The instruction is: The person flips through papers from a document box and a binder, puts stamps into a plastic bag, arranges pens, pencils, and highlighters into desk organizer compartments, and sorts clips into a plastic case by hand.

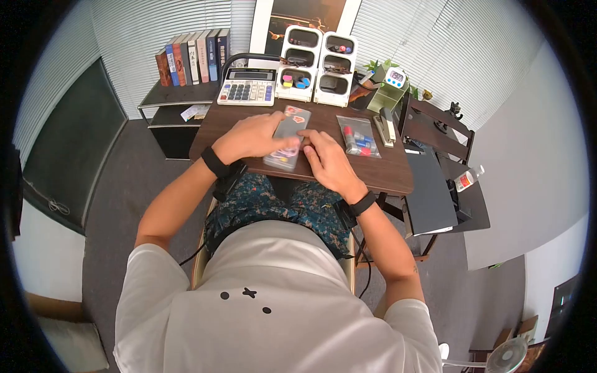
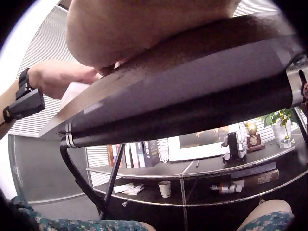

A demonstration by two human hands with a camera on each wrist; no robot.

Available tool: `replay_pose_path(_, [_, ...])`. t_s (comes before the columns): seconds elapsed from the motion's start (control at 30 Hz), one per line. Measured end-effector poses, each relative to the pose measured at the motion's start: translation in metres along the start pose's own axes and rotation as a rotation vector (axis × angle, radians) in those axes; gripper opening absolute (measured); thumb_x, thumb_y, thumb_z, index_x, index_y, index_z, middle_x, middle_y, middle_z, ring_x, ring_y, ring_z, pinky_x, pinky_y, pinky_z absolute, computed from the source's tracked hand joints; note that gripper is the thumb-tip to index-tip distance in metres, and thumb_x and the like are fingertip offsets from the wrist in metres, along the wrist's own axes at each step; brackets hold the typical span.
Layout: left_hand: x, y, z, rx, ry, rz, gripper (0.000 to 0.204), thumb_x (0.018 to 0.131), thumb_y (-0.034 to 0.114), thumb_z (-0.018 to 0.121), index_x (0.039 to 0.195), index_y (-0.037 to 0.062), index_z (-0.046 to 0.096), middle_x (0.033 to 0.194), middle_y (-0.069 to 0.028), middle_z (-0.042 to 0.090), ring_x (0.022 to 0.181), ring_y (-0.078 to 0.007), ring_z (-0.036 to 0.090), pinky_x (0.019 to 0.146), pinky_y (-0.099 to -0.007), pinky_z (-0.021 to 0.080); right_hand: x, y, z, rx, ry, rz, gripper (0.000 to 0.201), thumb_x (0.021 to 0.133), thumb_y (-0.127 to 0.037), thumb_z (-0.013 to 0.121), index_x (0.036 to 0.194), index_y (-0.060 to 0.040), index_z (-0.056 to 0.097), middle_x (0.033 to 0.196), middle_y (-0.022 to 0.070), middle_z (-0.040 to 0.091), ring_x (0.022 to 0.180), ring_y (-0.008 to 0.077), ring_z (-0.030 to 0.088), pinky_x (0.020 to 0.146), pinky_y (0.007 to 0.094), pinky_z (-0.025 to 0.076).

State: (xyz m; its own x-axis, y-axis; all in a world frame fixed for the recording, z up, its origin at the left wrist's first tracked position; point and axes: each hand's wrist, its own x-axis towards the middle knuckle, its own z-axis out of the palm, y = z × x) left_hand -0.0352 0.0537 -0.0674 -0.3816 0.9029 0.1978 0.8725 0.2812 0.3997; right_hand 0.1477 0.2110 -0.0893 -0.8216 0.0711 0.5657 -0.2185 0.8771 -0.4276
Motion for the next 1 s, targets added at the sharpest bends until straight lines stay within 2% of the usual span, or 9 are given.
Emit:
replay_pose_path(0.1, [-0.013,0.005,0.011,0.138,0.028,0.120,0.085,0.087,0.066,0.075,0.145,0.0062,0.055,0.128,-0.0248,0.068,0.122,-0.0427,0.065,0.099,-0.0530,0.053,-0.001,0.003,-0.001,0.128,-0.020,-0.053,0.030,0.099,0.001,0.053,0.128,-0.0022,0.064,0.099,0.0162,0.070,0.094,0.0361,0.064,0.091,0.0484,0.048])
replay_pose_path(0.13, [-0.018,0.011,0.006,0.228,-0.016,0.105,0.081,0.086,0.050,0.081,0.149,0.0087,0.053,0.137,-0.0210,0.064,0.129,-0.0406,0.061,0.102,-0.0534,0.051,-0.002,0.007,-0.003,0.059,-0.022,-0.046,0.031,0.098,0.000,0.057,0.128,-0.0027,0.064,0.104,0.0159,0.070,0.100,0.0362,0.064,0.094,0.0484,0.047])
replay_pose_path(0.27, [-0.012,-0.006,0.006,0.186,-0.001,0.112,0.078,0.084,0.031,0.085,0.152,0.0108,0.052,0.136,-0.0169,0.066,0.127,-0.0396,0.061,0.104,-0.0515,0.050,-0.002,0.001,-0.007,-0.257,0.142,-0.015,0.038,0.094,-0.008,0.071,0.131,-0.0051,0.064,0.123,0.0166,0.068,0.116,0.0366,0.061,0.102,0.0473,0.044])
replay_pose_path(0.33, [-0.008,-0.020,0.004,0.147,0.022,0.288,0.076,0.082,0.020,0.084,0.151,0.0116,0.053,0.135,-0.0128,0.067,0.123,-0.0388,0.061,0.105,-0.0499,0.048,-0.001,0.000,0.000,-0.225,0.106,-0.048,0.044,0.092,-0.012,0.075,0.133,-0.0048,0.063,0.126,0.0170,0.066,0.119,0.0374,0.060,0.103,0.0470,0.045])
replay_pose_path(0.4, [-0.007,-0.025,-0.001,0.107,-0.026,0.287,0.074,0.082,0.019,0.084,0.150,0.0116,0.055,0.135,-0.0125,0.067,0.120,-0.0383,0.061,0.105,-0.0496,0.047,0.000,0.006,0.003,-0.084,-0.048,-0.016,0.054,0.091,-0.019,0.080,0.139,-0.0037,0.061,0.127,0.0183,0.063,0.122,0.0399,0.056,0.104,0.0476,0.046])
replay_pose_path(0.63, [-0.007,-0.023,-0.004,0.069,-0.042,0.343,0.069,0.083,0.014,0.083,0.146,0.0109,0.058,0.132,-0.0117,0.068,0.115,-0.0377,0.060,0.104,-0.0496,0.047,0.001,0.002,0.000,-0.083,-0.072,-0.015,0.044,0.097,-0.017,0.074,0.136,-0.0015,0.061,0.124,0.0191,0.064,0.117,0.0410,0.059,0.102,0.0485,0.048])
replay_pose_path(0.77, [-0.002,-0.024,-0.011,0.031,-0.091,0.316,0.071,0.081,0.016,0.085,0.146,0.0101,0.058,0.132,-0.0132,0.068,0.118,-0.0381,0.060,0.105,-0.0492,0.047,0.002,0.013,0.000,-0.059,-0.041,-0.014,0.042,0.098,-0.017,0.074,0.135,-0.0001,0.061,0.124,0.0189,0.067,0.112,0.0374,0.065,0.094,0.0454,0.053])
replay_pose_path(0.87, [-0.003,-0.035,-0.016,-0.046,-0.085,0.330,0.065,0.085,0.020,0.083,0.144,0.0084,0.059,0.134,-0.0150,0.067,0.122,-0.0378,0.061,0.107,-0.0476,0.047,-0.001,0.022,0.001,0.095,-0.004,0.181,0.044,0.100,-0.020,0.074,0.136,0.0018,0.060,0.128,0.0202,0.070,0.112,0.0333,0.070,0.089,0.0418,0.057])
replay_pose_path(1.0, [0.005,-0.057,-0.027,-0.204,-0.073,0.337,0.041,0.096,0.024,0.075,0.130,0.0029,0.068,0.123,-0.0174,0.073,0.110,-0.0324,0.068,0.098,-0.0416,0.053,0.000,0.034,0.005,0.163,0.196,0.183,0.049,0.102,-0.024,0.074,0.138,0.0044,0.058,0.132,0.0242,0.070,0.113,0.0312,0.071,0.086,0.0391,0.059])
